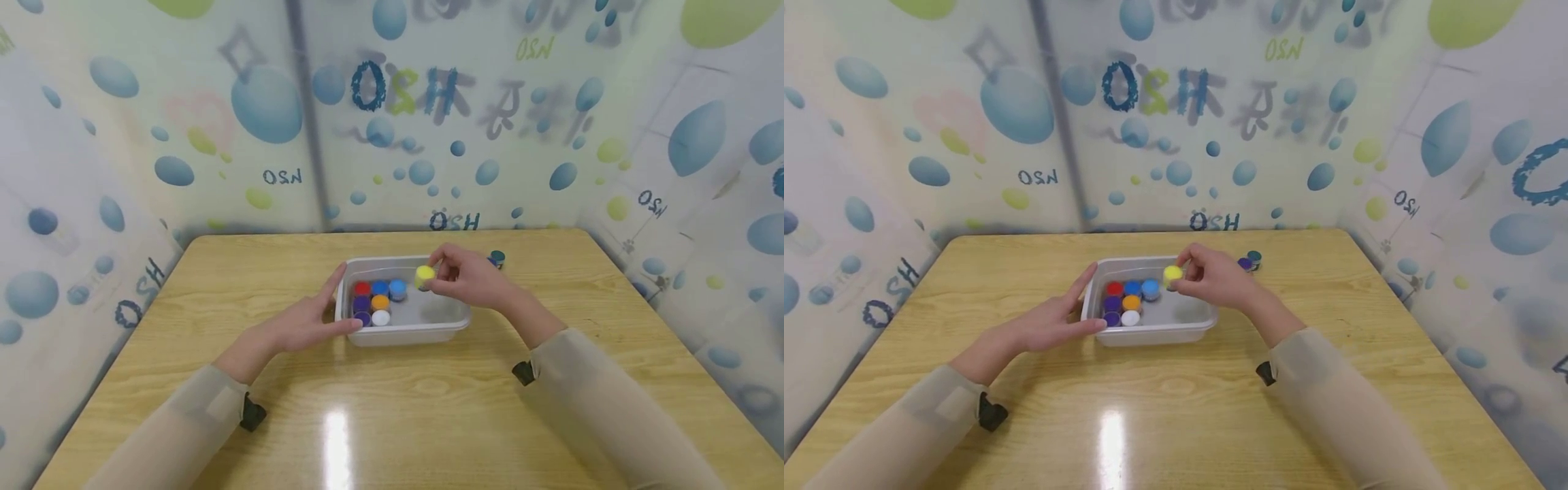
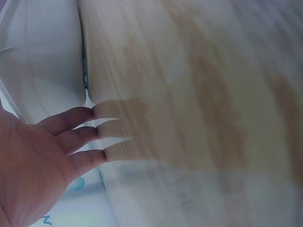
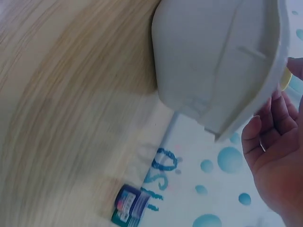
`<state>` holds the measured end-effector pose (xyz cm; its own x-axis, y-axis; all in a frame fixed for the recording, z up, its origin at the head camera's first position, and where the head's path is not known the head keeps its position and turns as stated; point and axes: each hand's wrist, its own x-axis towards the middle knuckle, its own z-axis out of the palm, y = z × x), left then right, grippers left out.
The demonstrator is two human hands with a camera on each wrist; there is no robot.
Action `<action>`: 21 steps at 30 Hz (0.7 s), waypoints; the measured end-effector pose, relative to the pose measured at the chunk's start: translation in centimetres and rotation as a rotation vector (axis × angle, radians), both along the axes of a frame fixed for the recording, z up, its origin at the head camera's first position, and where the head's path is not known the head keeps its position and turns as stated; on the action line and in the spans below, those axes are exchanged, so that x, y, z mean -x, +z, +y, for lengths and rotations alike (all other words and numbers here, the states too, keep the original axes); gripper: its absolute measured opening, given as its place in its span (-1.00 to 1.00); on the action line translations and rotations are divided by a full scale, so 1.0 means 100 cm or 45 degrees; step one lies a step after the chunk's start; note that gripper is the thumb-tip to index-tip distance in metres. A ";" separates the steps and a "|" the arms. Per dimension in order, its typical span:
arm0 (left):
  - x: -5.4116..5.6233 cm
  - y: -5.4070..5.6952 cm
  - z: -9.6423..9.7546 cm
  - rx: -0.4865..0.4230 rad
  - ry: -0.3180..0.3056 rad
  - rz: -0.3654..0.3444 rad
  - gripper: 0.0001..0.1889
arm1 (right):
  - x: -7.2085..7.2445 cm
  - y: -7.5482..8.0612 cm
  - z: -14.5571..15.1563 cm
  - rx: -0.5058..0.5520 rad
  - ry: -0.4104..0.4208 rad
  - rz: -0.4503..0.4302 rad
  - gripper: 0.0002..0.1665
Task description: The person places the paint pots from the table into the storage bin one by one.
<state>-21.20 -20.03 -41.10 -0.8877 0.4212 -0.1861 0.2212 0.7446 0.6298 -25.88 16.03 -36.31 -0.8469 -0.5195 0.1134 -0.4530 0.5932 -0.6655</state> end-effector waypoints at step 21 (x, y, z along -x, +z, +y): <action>-0.001 0.001 0.000 -0.002 0.011 0.002 0.22 | 0.014 -0.025 -0.038 -0.166 0.085 -0.052 -0.65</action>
<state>-21.11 -20.01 -41.04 -0.8914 0.4140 -0.1846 0.2158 0.7456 0.6305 -27.27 12.22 -38.80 -0.8123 -0.5832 0.0075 -0.4688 0.6451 -0.6034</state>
